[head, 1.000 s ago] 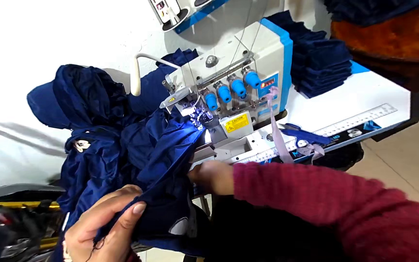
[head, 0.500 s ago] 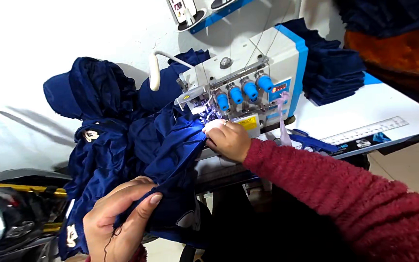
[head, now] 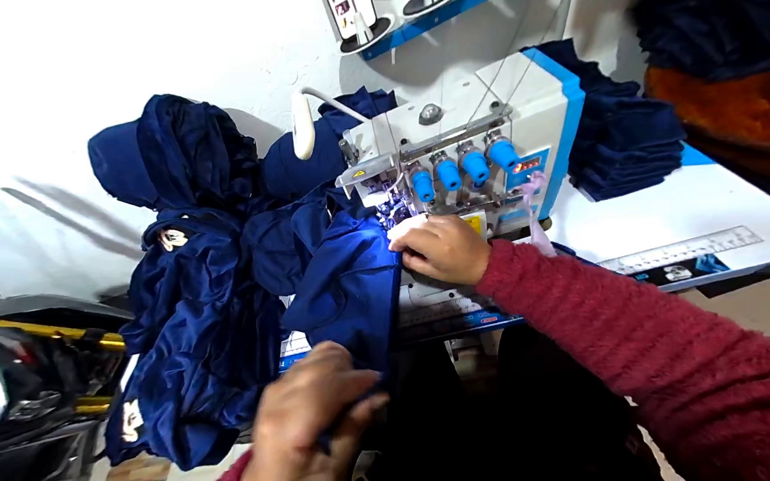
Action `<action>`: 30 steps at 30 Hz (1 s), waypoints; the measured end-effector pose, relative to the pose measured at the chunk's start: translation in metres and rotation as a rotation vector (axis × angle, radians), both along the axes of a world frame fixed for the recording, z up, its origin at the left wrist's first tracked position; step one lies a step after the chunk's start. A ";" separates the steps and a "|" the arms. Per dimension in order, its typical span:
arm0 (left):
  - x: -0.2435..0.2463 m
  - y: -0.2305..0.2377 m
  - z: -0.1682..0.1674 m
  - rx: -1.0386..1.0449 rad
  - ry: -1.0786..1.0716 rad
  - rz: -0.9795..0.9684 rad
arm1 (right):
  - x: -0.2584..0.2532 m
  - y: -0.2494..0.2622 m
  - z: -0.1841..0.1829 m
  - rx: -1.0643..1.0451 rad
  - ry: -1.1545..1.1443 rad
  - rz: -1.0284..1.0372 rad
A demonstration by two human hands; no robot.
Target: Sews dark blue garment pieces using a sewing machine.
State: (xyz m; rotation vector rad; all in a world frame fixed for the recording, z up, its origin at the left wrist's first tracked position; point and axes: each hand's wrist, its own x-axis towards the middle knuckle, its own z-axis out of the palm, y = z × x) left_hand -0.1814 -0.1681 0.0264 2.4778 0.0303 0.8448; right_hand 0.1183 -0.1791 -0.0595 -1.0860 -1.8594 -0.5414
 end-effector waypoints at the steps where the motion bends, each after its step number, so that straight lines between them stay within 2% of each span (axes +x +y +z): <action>1: 0.007 -0.009 -0.009 0.035 0.008 -0.025 | 0.003 -0.001 -0.001 -0.011 -0.019 0.024; 4: 0.026 -0.025 -0.036 0.131 -0.013 -0.105 | 0.008 -0.003 -0.010 0.029 -0.090 0.094; 7: 0.035 -0.026 -0.051 0.213 -0.018 -0.153 | 0.008 -0.007 -0.018 0.094 -0.077 0.066; 15: 0.035 -0.014 -0.059 0.248 0.033 -0.156 | 0.003 -0.008 -0.028 0.124 -0.060 -0.103; 19: 0.041 -0.007 -0.059 0.270 0.047 -0.144 | -0.005 -0.011 -0.030 0.078 -0.053 -0.269; 22: 0.044 -0.002 -0.057 0.302 0.061 -0.123 | -0.008 -0.012 -0.031 0.041 -0.044 -0.311; 27: 0.043 0.005 -0.054 0.339 0.071 -0.085 | -0.005 -0.012 -0.029 0.127 -0.026 -0.209; 30: 0.043 0.006 -0.053 0.357 0.091 -0.084 | -0.003 -0.010 -0.026 0.075 -0.105 -0.060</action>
